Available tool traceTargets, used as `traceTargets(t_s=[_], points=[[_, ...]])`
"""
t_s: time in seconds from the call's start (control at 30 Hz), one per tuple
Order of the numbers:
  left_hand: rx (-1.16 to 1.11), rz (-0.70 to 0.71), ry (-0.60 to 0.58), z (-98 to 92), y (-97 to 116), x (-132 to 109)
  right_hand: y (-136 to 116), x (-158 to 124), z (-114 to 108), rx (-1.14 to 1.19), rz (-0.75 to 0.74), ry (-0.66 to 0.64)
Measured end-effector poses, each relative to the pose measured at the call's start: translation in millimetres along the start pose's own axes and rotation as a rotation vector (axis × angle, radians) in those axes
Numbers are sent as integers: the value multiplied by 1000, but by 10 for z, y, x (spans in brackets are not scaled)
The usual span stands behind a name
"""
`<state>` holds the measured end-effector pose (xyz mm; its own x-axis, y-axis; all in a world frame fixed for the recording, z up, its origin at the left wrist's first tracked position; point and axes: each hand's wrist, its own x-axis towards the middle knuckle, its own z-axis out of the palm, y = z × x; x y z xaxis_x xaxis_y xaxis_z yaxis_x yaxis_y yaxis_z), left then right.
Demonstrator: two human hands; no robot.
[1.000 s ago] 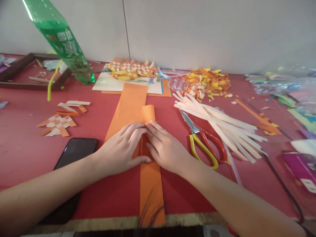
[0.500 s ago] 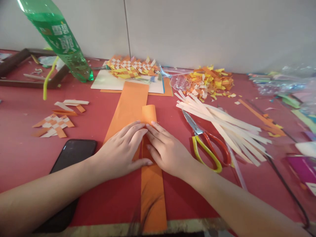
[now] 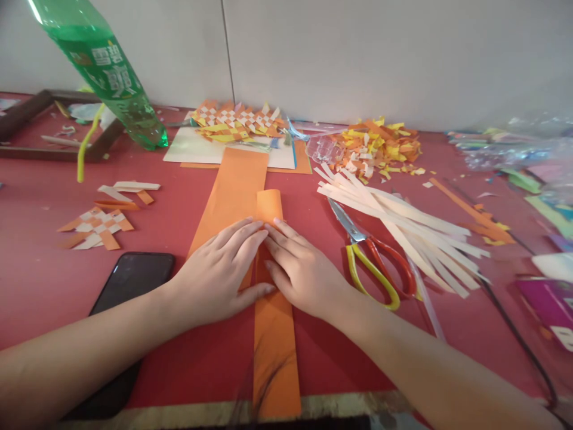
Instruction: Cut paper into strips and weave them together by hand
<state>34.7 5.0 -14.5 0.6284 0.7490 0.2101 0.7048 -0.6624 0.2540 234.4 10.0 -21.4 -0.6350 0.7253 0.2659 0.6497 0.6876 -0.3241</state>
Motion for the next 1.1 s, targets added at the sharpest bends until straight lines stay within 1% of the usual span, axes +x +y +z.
traceTargets(t_s=[0.43, 0.9, 1.1], points=[[32, -25, -72, 0, 4, -9, 16, -3, 25, -46, -23, 0], [18, -52, -61, 16, 14, -4, 10, -7, 28, -44, -18, -1], [27, -54, -22, 50, 7, -21, -1, -6, 23, -7, 31, -15]])
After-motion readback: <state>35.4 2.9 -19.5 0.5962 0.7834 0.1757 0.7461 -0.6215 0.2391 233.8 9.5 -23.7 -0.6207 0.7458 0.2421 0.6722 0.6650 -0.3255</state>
